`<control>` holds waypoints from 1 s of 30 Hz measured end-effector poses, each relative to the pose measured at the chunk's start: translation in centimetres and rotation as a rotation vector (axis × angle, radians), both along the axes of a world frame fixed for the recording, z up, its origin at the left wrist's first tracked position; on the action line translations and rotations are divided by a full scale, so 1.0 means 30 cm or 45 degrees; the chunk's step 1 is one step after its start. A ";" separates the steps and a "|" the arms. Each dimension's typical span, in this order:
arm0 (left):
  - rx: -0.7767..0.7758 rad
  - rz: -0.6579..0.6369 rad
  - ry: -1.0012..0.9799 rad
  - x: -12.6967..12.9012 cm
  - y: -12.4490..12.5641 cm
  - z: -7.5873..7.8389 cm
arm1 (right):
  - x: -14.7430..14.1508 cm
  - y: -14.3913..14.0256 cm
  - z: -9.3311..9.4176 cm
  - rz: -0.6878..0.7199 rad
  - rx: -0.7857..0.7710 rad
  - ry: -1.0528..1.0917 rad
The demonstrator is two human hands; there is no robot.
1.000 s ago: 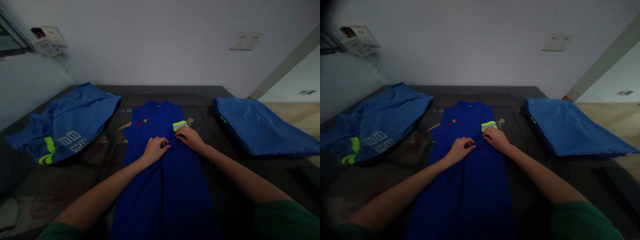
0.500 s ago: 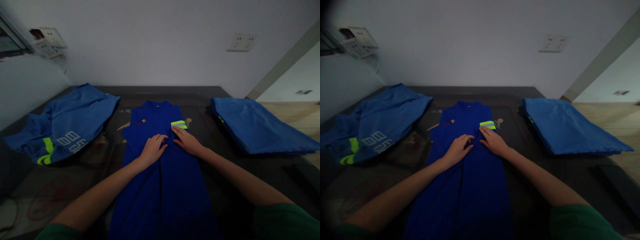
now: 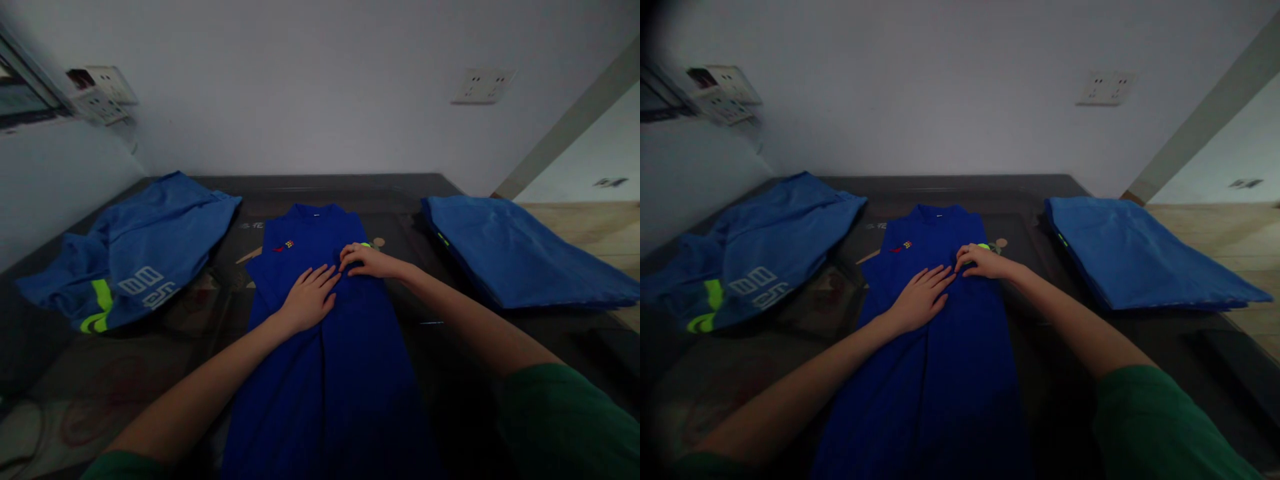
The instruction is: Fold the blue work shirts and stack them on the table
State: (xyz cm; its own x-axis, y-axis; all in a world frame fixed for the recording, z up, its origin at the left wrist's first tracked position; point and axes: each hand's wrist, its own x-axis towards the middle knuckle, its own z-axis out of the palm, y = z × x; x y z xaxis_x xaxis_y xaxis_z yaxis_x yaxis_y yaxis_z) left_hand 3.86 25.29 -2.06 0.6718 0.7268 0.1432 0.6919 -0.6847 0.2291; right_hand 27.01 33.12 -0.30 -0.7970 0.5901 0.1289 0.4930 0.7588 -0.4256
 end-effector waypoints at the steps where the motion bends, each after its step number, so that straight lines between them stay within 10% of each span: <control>1: 0.000 -0.001 -0.006 -0.001 0.002 -0.002 | -0.003 0.004 0.001 -0.004 -0.015 0.000; 17: 0.004 -0.109 0.032 0.000 0.005 0.026 | -0.023 0.082 0.062 0.177 -0.331 -0.070; 30: 0.103 -0.001 0.068 0.010 -0.078 0.036 | -0.056 -0.051 0.039 -0.203 0.165 0.086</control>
State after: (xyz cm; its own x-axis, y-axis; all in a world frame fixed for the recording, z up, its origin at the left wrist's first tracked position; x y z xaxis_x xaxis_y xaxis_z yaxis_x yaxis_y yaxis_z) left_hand 4.17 22.96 -0.99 0.6807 0.7136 0.1656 0.7010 -0.7001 0.1357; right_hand 25.34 31.58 0.88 -0.6819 0.6828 0.2621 0.5847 0.7242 -0.3655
